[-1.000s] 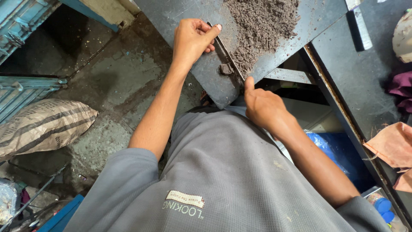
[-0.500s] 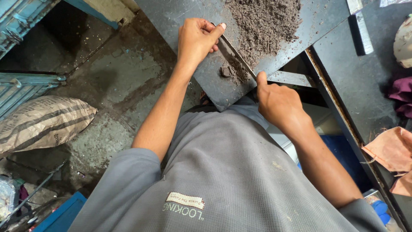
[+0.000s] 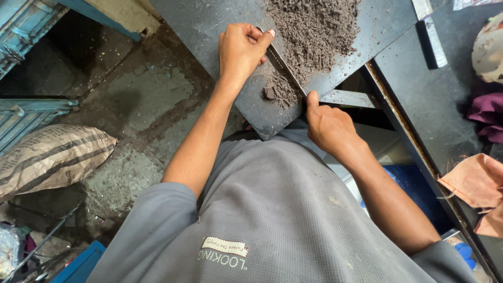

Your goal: The person grates a dark solid material into fine shavings on a metal table using a hand grater. After grating, the person uses the grater to scrape the accumulated shavings into a white bucket.

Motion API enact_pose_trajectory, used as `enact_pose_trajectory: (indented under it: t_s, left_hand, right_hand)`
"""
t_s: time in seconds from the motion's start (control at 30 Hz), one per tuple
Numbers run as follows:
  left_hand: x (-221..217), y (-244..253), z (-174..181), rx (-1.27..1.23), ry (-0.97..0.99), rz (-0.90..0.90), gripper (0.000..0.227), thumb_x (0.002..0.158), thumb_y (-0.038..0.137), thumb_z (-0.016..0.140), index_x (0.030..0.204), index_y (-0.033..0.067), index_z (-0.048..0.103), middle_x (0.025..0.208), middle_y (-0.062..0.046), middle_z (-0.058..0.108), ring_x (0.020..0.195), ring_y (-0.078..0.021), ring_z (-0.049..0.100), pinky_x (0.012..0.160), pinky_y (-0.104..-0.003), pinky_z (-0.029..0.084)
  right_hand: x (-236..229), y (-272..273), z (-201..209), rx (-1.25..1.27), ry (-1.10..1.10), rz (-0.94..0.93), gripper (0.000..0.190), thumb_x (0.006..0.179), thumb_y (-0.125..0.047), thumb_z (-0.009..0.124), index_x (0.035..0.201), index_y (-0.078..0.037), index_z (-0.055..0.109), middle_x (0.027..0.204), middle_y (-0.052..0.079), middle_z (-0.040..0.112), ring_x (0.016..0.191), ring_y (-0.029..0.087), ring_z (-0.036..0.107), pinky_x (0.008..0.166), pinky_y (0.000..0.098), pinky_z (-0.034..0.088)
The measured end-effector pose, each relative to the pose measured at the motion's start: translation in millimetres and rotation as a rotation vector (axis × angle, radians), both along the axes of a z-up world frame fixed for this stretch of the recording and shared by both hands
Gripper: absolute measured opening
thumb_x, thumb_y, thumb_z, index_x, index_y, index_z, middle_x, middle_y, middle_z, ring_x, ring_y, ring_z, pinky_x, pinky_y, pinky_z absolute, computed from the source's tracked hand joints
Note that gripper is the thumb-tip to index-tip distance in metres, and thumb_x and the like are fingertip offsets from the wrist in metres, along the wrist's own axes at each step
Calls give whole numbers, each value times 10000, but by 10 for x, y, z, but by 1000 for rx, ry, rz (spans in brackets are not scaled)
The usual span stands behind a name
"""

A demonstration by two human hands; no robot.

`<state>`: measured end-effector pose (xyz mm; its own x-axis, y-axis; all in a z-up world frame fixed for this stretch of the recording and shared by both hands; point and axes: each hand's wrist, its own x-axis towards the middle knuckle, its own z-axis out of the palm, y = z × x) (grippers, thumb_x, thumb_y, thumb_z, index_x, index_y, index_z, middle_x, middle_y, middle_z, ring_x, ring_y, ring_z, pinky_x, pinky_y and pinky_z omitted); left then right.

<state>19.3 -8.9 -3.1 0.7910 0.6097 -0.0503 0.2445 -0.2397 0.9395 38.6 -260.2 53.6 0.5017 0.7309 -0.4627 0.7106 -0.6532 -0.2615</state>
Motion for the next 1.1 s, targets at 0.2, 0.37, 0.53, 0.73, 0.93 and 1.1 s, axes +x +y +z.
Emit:
enact_pose_trajectory:
  t_s: [0.2,0.37,0.53,0.73,0.93,1.1]
  left_hand:
    - [31,74,17,-14,-20,-22,275,886,266,808,753,34,742,559,-30,713,490,-81,733,444,-227,557]
    - [125,22,13,45,-49,-42,292,883,271,821,735,33,737,560,-25,713,485,-84,731,461,-226,555]
    - [212,-34,12,9,29,-29,294,843,274,822,697,37,728,538,-32,710,462,-84,727,463,-233,563]
    - [200,-50,16,9,62,-49,301,860,266,817,669,51,729,533,-33,715,468,-80,729,467,-226,573]
    - [143,-51,3,-57,61,-55,281,863,252,801,688,48,717,560,-40,720,482,-76,733,436,-229,582]
    - [78,-47,5,-46,49,-37,286,856,258,808,707,27,726,567,-44,718,479,-87,729,437,-231,573]
  right_hand:
    - [58,8,297,29,106,-97,276,1025,-199,546,1098,27,406,706,290,647,695,504,629,627,593,471]
    - [23,10,472,35,58,-142,293,1029,-206,524,1143,28,392,689,282,646,661,506,626,605,600,466]
    - [-40,-14,169,53,58,-123,285,998,-147,515,1159,50,386,736,302,653,678,499,652,600,598,490]
    - [15,-101,270,16,78,-96,301,984,-144,517,1169,54,387,776,310,674,723,504,662,631,596,502]
    - [-75,-11,326,-49,156,-116,315,892,-42,506,1158,63,374,794,332,662,743,512,666,676,589,520]
    - [-71,-64,412,-72,155,-136,236,978,-104,489,1135,50,404,813,331,669,775,514,668,697,611,503]
